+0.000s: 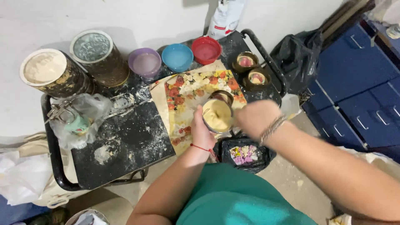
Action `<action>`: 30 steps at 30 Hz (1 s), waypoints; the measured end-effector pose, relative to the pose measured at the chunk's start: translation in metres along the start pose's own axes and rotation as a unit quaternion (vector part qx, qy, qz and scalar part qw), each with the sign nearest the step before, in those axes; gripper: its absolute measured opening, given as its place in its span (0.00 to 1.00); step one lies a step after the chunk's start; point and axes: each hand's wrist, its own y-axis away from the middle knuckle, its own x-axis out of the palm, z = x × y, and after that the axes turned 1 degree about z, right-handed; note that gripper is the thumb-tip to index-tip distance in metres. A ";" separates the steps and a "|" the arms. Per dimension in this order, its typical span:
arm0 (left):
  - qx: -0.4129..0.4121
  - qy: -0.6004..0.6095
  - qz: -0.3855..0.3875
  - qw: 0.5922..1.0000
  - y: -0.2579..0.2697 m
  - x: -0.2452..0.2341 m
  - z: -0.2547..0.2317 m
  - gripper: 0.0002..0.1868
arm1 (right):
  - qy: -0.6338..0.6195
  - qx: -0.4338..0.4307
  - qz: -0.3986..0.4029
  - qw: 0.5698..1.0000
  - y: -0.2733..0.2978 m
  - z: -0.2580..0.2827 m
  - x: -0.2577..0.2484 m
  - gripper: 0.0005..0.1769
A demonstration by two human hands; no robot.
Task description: Mixing dental plaster in a bowl and applying it to a mold to create a dental model.
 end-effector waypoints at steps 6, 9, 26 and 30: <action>-0.006 -0.017 0.015 1.000 0.017 0.005 -0.001 0.35 | -0.009 0.047 -0.044 0.998 0.002 -0.015 0.018 0.12; -0.003 -0.003 0.016 1.000 0.017 0.005 -0.009 0.35 | -0.070 0.018 -0.087 0.994 0.029 -0.031 0.010 0.08; -0.028 0.025 0.067 0.997 0.018 0.012 -0.003 0.38 | -0.268 -0.021 -0.416 0.869 0.091 -0.091 0.140 0.09; -0.011 0.011 0.090 0.996 0.034 0.023 0.009 0.32 | -0.585 0.063 -0.146 0.795 0.078 -0.073 0.106 0.10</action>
